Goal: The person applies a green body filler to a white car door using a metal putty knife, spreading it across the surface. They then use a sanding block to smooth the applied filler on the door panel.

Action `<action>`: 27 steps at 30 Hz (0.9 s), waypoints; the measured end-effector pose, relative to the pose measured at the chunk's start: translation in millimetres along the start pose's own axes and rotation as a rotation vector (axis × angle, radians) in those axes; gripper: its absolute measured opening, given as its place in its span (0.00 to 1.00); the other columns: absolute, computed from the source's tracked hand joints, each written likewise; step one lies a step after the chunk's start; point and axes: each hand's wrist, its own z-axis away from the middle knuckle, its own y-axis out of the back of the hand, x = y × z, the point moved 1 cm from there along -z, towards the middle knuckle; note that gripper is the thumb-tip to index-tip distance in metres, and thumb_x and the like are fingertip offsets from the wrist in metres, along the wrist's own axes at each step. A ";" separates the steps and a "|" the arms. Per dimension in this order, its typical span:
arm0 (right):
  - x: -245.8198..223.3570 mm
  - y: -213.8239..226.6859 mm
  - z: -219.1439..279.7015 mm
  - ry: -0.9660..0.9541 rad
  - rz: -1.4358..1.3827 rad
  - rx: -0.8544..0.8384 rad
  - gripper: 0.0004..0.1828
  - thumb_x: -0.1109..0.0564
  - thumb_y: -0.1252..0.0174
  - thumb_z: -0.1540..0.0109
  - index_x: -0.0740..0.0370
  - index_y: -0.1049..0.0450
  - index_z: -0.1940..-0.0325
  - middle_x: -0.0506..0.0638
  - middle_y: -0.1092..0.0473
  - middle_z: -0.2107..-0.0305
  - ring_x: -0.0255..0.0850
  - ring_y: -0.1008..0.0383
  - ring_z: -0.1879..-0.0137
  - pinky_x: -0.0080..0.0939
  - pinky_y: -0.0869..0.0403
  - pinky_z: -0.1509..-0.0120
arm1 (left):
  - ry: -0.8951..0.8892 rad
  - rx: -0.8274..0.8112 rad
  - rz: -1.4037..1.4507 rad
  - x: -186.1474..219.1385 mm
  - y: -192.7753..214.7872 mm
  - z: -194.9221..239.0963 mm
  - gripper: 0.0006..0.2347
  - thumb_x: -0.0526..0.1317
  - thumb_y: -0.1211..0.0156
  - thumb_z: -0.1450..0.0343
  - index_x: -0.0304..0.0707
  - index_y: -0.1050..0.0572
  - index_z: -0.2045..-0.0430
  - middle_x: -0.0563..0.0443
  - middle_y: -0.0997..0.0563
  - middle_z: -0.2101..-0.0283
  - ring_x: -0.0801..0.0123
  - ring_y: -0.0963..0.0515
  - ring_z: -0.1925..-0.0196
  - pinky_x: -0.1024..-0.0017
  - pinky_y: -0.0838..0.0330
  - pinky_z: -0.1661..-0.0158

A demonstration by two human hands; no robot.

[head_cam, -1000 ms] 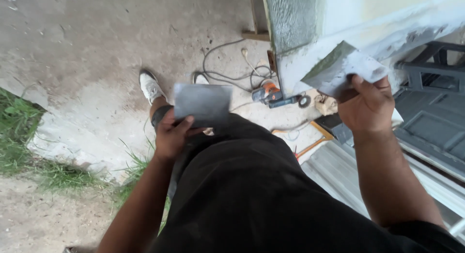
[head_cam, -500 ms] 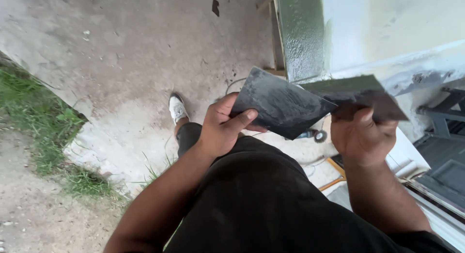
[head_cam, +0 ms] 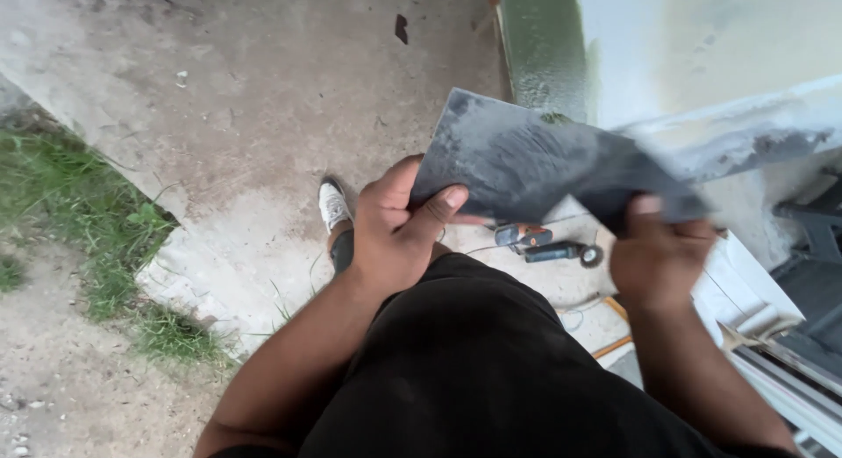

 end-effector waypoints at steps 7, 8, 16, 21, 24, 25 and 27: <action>-4.6 -19.3 4.7 -0.312 -0.450 0.109 0.14 0.69 0.39 0.32 0.62 0.23 0.43 0.57 0.20 0.57 0.55 0.13 0.49 0.66 0.14 0.33 | -0.469 -0.002 -0.617 -6.4 -14.2 10.4 0.10 0.39 0.37 0.22 0.35 0.14 0.52 0.40 0.11 0.68 0.47 0.10 0.66 0.58 0.13 0.68; -1.2 -17.4 2.3 -0.300 -0.451 0.120 0.14 0.69 0.39 0.32 0.62 0.23 0.43 0.57 0.20 0.57 0.55 0.13 0.49 0.66 0.14 0.33 | -0.475 -0.016 -0.610 -11.8 -15.8 9.5 0.10 0.39 0.37 0.22 0.35 0.14 0.52 0.40 0.11 0.68 0.47 0.10 0.66 0.58 0.13 0.68; 6.3 -27.0 2.2 -0.239 -0.623 -0.261 0.17 0.64 0.43 0.30 0.59 0.25 0.36 0.65 0.21 0.47 0.66 0.18 0.37 0.82 0.21 0.27 | -0.596 -0.115 -0.678 -9.2 -18.9 9.2 0.10 0.29 0.45 0.21 0.30 0.17 0.51 0.40 0.10 0.58 0.46 0.11 0.68 0.61 0.12 0.67; 29.0 52.8 -85.3 -0.128 -0.191 -0.287 0.14 0.60 0.42 0.23 0.57 0.29 0.32 0.56 0.22 0.44 0.53 0.19 0.36 0.64 0.21 0.24 | -0.185 0.033 -0.892 -85.8 40.5 31.9 0.07 0.37 0.39 0.24 0.36 0.17 0.56 0.36 0.14 0.71 0.40 0.13 0.67 0.50 0.18 0.68; 45.0 94.4 -183.9 0.154 0.348 -0.491 0.13 0.68 0.38 0.16 0.70 0.33 0.30 0.63 0.25 0.42 0.51 0.24 0.38 0.55 0.23 0.30 | 0.265 0.149 -0.779 -164.9 97.4 57.4 0.14 0.43 0.37 0.25 0.41 0.17 0.48 0.45 0.12 0.67 0.56 0.13 0.61 0.59 0.20 0.62; 49.1 108.8 -215.9 0.334 0.663 -0.601 0.14 0.72 0.35 0.11 0.78 0.35 0.28 0.66 0.27 0.41 0.50 0.27 0.39 0.50 0.25 0.34 | 0.450 0.168 -0.634 -195.8 115.8 69.6 0.17 0.45 0.36 0.27 0.39 0.18 0.45 0.50 0.12 0.65 0.70 0.15 0.60 0.66 0.24 0.60; 46.2 143.5 -244.1 0.333 0.713 -0.625 0.14 0.72 0.35 0.12 0.77 0.35 0.28 0.66 0.27 0.42 0.50 0.26 0.39 0.50 0.25 0.35 | 0.510 0.220 -0.615 -250.9 140.1 104.1 0.17 0.43 0.34 0.27 0.38 0.19 0.44 0.38 0.13 0.60 0.50 0.16 0.52 0.53 0.24 0.55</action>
